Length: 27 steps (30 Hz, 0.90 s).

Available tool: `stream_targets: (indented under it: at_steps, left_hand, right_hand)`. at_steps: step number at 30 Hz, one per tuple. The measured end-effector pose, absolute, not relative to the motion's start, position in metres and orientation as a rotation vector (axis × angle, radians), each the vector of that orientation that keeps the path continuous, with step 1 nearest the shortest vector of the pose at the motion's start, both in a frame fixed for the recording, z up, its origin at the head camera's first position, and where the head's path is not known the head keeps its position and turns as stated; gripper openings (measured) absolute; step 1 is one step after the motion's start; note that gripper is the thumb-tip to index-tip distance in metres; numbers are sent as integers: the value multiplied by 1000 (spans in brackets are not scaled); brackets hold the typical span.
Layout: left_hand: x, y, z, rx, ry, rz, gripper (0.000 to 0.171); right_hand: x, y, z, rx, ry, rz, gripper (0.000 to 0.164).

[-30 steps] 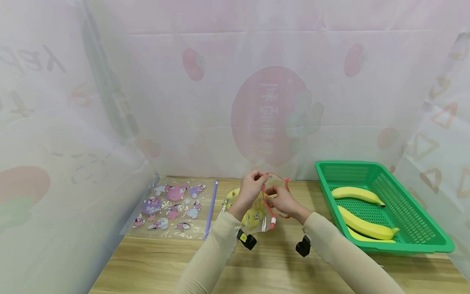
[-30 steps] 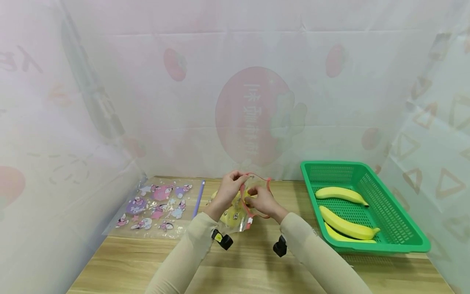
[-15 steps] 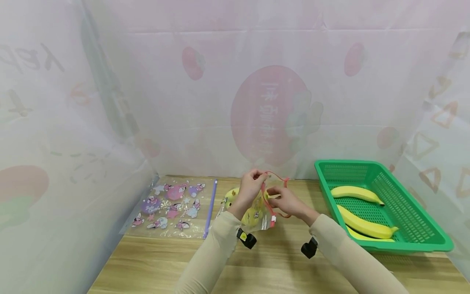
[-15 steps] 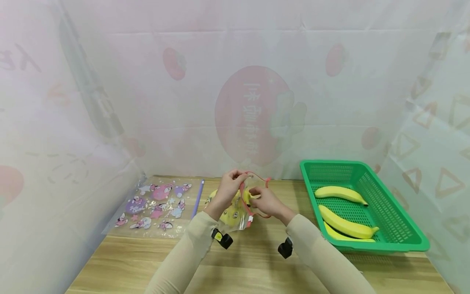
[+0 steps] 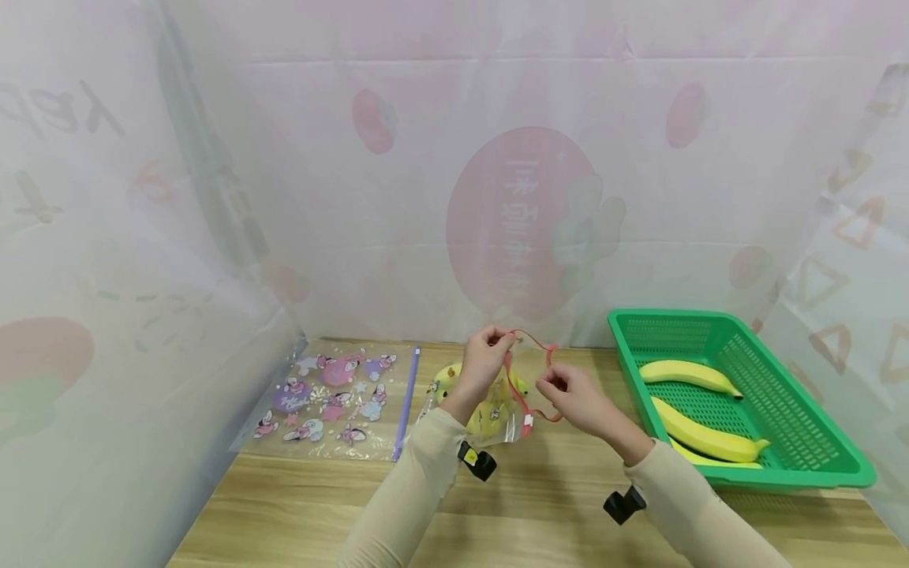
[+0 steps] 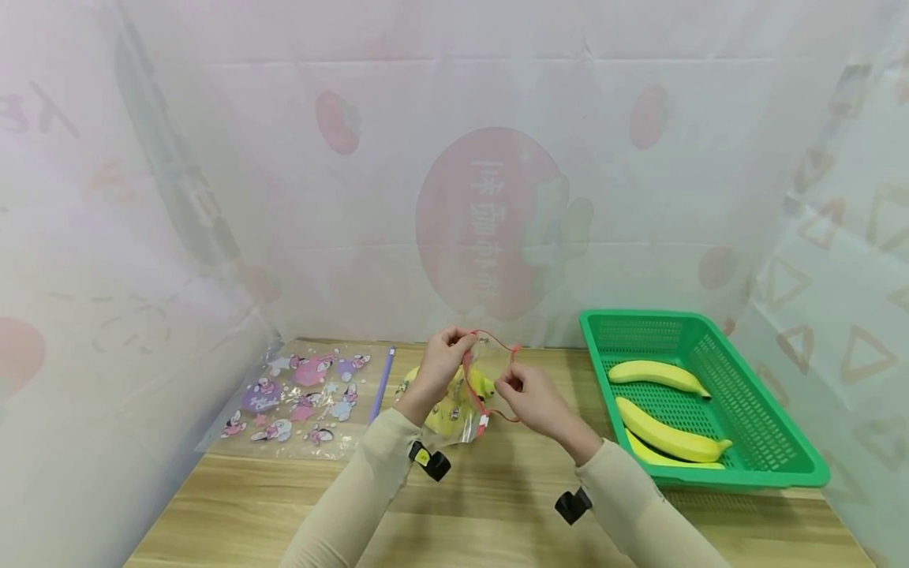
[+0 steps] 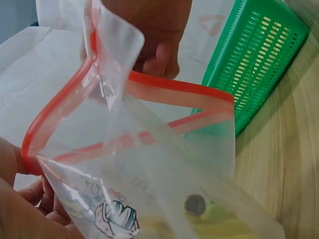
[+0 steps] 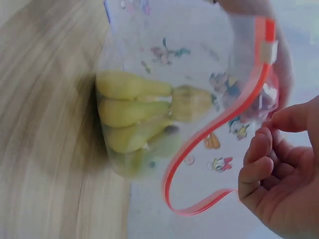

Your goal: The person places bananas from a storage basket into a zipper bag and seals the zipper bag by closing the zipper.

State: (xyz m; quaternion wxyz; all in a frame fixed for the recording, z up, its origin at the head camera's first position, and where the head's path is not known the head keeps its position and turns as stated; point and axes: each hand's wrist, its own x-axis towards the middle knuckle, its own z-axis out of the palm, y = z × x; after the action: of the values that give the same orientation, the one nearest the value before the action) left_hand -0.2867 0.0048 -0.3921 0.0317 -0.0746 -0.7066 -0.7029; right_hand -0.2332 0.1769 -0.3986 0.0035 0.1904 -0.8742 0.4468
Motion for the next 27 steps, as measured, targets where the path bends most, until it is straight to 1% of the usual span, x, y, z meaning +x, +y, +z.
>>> stream_targets:
  at_steps: [4, 7, 12, 15, 21, 24, 27]
  left_hand:
    - [-287, 5, -392, -206, -2177, -2150, 15]
    - [-288, 5, -392, -203, -2170, -2148, 15]
    - [-288, 5, -394, -233, -2170, -2135, 19]
    - [-289, 5, -394, -240, -2179, -2133, 18]
    - [-289, 5, -394, -239, -2186, -2147, 15]
    - [-291, 5, -393, -219, -2218, -2104, 15]
    - [-294, 4, -392, -188, -2264, -2003, 15]
  right_hand:
    - [-219, 175, -397, 616, -2791, 1325, 39]
    - [-211, 171, -400, 584, -2855, 1320, 45]
    - [-204, 166, -401, 497, -2966, 1346, 50]
    - [-203, 164, -402, 515, -2980, 1358, 47]
    - [-206, 163, -402, 535, -2928, 1460, 30]
    - [-210, 164, -401, 495, -2881, 1498, 24]
    - [-216, 167, -399, 429, -2822, 1535, 22]
